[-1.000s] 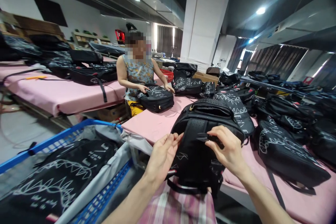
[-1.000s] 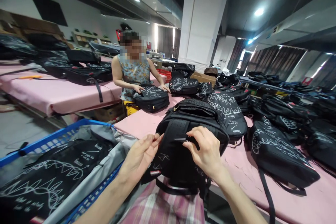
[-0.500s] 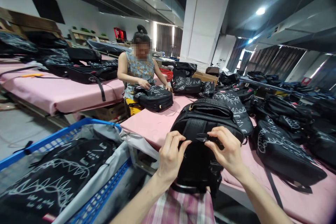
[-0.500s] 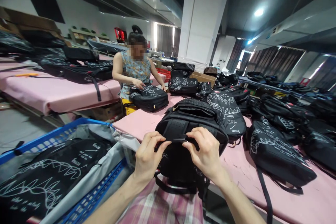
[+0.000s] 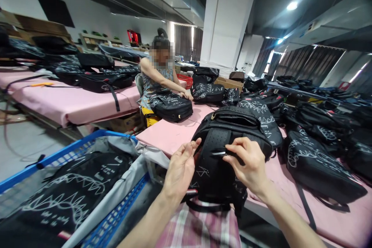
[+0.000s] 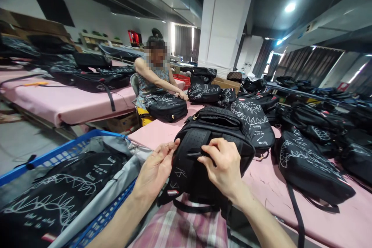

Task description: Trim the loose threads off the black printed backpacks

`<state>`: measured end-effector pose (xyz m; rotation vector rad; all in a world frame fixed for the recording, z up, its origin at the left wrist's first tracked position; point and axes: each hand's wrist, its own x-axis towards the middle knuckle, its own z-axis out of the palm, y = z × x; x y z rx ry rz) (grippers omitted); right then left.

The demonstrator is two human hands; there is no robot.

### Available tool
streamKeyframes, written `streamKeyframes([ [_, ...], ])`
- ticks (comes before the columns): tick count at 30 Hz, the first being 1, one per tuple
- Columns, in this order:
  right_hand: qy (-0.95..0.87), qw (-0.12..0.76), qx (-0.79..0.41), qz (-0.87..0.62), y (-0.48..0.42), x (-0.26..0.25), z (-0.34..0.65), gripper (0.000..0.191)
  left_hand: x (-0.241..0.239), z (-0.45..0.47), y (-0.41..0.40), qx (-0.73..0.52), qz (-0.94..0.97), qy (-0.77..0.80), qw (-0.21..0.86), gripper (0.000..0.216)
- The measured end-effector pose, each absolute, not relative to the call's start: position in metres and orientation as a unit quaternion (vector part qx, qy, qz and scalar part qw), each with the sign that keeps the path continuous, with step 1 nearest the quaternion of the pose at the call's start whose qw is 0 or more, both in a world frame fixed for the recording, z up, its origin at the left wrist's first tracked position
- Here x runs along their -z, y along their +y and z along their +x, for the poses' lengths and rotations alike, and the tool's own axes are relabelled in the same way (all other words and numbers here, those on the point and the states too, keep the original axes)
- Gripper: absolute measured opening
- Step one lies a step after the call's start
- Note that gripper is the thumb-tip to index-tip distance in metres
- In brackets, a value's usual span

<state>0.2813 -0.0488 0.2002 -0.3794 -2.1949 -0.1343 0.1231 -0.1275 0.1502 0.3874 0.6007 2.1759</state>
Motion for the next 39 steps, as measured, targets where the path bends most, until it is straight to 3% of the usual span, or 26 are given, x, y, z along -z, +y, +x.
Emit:
streamKeyframes([
  [10, -0.902, 0.382, 0.157, -0.121, -0.081, -0.196, 0.271, 0.016, -0.15, 0.129, -0.136, -0.856, 0.17, 0.276, 0.402, 0.025],
  [17, -0.894, 0.392, 0.19, -0.106, -0.082, -0.195, 0.266, 0.01, -0.148, 0.135, -0.139, -0.863, 0.186, 0.271, 0.383, 0.022],
  [22, -0.911, 0.386, 0.087, -0.118, -0.076, -0.193, 0.272, 0.007, -0.145, 0.118, -0.143, -0.849, 0.215, 0.308, 0.372, 0.022],
  [26, -0.926, 0.366, 0.006, -0.089, -0.071, -0.194, 0.279, 0.01, -0.142, 0.085, -0.155, -0.739, 0.338, 0.511, 0.279, 0.039],
  [30, -0.907, 0.406, -0.104, -0.037, -0.06, -0.193, 0.287, 0.012, -0.144, 0.087, -0.158, -0.64, 0.401, 0.604, 0.255, 0.018],
  [33, -0.807, 0.526, -0.251, -0.096, -0.045, -0.195, 0.305, 0.014, -0.146, 0.111, -0.147, -0.609, 0.433, 0.599, 0.286, 0.023],
  [36, -0.678, 0.638, -0.293, -0.215, -0.031, -0.195, 0.337, 0.02, -0.146, 0.129, -0.132, -0.627, 0.423, 0.537, 0.375, 0.032],
  [39, -0.688, 0.597, -0.244, -0.334, -0.028, -0.184, 0.369, 0.014, -0.146, 0.132, -0.124, -0.637, 0.404, 0.493, 0.433, 0.038],
])
